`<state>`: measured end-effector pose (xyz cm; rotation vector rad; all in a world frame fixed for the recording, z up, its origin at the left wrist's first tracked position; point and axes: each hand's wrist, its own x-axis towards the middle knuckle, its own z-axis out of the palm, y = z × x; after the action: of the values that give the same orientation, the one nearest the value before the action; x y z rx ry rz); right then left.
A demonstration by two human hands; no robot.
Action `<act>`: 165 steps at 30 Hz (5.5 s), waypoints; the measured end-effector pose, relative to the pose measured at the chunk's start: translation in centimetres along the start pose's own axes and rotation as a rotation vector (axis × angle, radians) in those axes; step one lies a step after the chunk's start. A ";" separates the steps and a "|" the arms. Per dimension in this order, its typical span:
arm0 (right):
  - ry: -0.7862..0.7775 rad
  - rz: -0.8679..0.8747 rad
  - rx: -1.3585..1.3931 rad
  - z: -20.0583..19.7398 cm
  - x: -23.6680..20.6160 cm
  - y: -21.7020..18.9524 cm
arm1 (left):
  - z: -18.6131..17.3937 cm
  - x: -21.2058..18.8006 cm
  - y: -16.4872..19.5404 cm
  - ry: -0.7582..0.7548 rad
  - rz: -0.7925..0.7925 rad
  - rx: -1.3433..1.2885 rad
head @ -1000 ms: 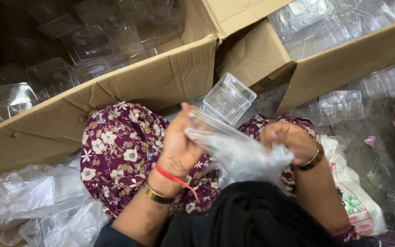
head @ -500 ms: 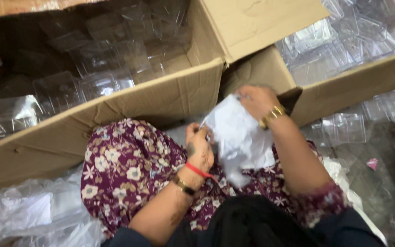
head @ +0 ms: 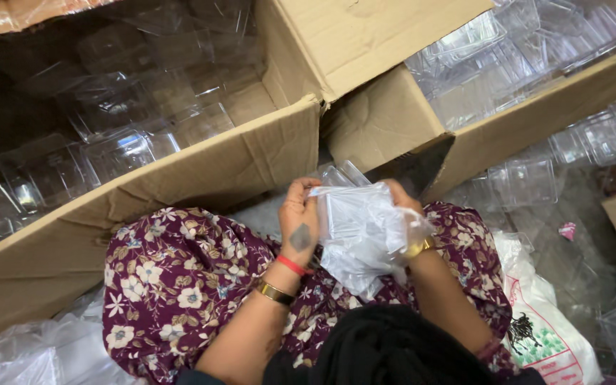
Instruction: The person sits on the floor among open cartons of clear plastic containers. They open white plastic bags, place the containers into the bags one at a time, and set filled bags aside with the packed cartons.
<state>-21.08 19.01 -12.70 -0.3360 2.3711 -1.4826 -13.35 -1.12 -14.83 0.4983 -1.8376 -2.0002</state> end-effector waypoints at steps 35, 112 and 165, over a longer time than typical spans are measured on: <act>0.040 -0.355 0.388 -1.2 -15.2 -8.9 | -6.7 -12.1 18.0 -0.420 0.567 0.635; 0.195 -0.430 -0.206 -0.2 0.7 7.4 | -22.7 -15.3 22.0 0.217 0.341 -0.080; -0.506 0.072 1.278 2.6 0.1 3.0 | -1.2 0.5 -1.6 -0.414 -0.299 -0.336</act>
<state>-20.27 18.09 -16.47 -0.2251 0.7603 -2.1660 -13.25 -2.24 -16.50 0.2857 -1.6577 -2.7205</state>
